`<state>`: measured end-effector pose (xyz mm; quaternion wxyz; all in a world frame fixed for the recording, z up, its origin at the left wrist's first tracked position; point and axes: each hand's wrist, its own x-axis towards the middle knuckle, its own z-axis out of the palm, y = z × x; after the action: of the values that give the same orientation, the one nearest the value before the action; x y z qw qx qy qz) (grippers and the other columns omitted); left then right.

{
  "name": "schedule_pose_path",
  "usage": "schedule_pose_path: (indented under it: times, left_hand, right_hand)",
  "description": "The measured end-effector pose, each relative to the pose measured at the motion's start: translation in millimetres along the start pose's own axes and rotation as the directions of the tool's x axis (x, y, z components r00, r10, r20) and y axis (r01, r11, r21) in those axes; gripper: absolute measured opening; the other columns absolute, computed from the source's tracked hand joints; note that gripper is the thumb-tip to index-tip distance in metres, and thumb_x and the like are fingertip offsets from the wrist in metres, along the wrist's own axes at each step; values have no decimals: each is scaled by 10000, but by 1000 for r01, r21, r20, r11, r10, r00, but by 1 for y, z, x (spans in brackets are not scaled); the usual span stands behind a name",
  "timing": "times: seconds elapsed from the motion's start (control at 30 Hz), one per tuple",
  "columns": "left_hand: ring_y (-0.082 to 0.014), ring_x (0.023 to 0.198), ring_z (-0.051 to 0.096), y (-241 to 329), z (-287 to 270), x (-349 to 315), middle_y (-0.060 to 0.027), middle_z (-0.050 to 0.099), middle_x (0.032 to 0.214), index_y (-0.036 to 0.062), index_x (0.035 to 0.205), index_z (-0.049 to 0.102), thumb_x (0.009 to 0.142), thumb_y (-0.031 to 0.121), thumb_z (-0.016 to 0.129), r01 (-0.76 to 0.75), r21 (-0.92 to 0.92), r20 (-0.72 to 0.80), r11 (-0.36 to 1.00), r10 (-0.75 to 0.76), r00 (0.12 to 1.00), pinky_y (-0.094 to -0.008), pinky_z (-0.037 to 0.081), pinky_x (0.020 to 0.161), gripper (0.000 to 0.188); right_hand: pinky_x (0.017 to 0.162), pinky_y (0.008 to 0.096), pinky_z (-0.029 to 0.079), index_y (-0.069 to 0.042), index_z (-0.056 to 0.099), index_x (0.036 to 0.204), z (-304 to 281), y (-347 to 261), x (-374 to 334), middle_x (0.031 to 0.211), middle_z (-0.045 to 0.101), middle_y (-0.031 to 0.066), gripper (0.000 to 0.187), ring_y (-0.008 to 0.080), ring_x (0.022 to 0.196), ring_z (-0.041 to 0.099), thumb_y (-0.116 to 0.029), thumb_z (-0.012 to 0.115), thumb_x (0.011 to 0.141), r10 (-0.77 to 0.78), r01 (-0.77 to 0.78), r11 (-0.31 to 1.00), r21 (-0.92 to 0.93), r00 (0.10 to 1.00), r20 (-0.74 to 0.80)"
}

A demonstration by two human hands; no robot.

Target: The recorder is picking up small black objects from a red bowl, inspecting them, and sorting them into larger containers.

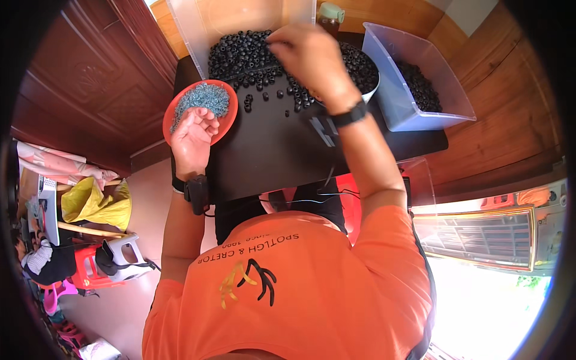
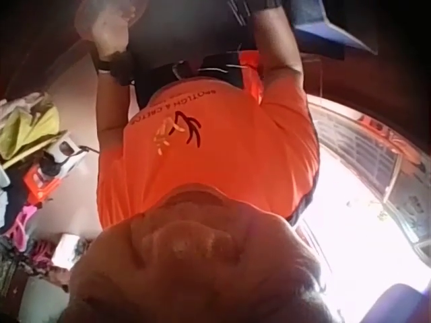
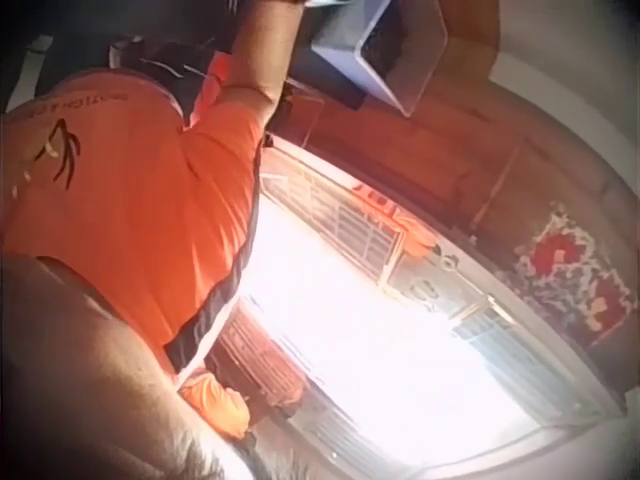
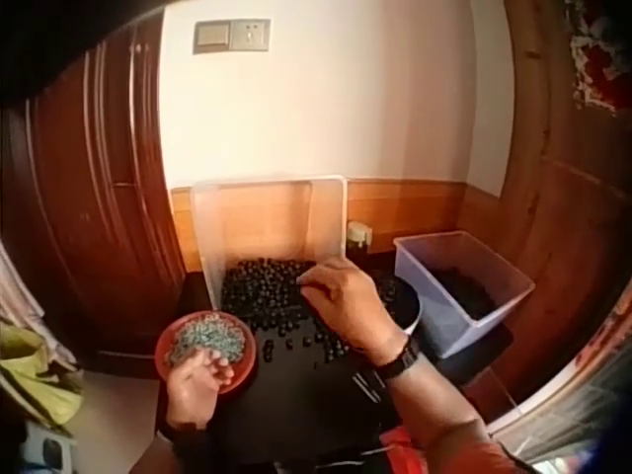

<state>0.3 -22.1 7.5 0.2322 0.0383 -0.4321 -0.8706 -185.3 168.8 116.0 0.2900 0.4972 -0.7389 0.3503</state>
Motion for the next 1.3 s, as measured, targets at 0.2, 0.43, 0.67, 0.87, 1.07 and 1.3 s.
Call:
schedule_pose_path:
  times: [0.2,0.43,0.67,0.87,1.07,1.3]
  left_hand:
    - [-170,791,593,-1,2,2,-42,604,893,69,917,557,948,244,451,7,-3,4,1000,-7,1000,-294,436,716,206]
    - [-181,795,600,-4,2,2,-50,609,891,58,931,564,926,251,470,35,-5,19,999,-35,999,-308,455,735,215]
    - [-176,787,603,-1,3,-2,-46,608,875,60,938,565,925,263,479,52,-23,-9,998,-52,999,-298,462,746,220]
    - [-149,755,594,-3,6,-1,-32,607,864,75,970,571,919,272,493,50,5,-29,999,-50,998,-262,447,702,218]
    - [-124,741,580,-5,7,0,-11,602,855,77,974,556,922,283,479,6,64,33,998,-8,999,-247,449,692,226]
    - [-123,750,578,-5,8,-1,-12,596,878,67,997,548,920,276,483,28,101,29,994,-31,999,-255,449,689,232]
  right_hand:
    - [803,393,509,-119,712,832,113,20,-5,871,655,61,122,284,914,599,-180,636,759,27,65,983,-170,870,492]
    - [837,384,502,-141,718,896,150,32,-12,898,676,78,182,295,962,603,-248,682,753,98,118,932,-342,827,553]
    - [776,363,514,-47,679,932,120,15,-13,905,686,87,167,255,860,640,-144,678,796,112,-195,973,121,864,490]
    - [794,238,492,-44,641,1066,98,-22,-26,989,650,25,247,94,882,604,10,681,827,33,-530,267,805,840,542]
    - [794,256,525,-53,628,1086,107,-38,-42,985,639,2,321,95,870,607,60,691,792,-3,-453,301,839,880,476]
    - [695,214,483,-96,666,1038,106,-48,-47,926,637,-2,313,79,836,581,14,736,754,-35,-262,525,810,944,328]
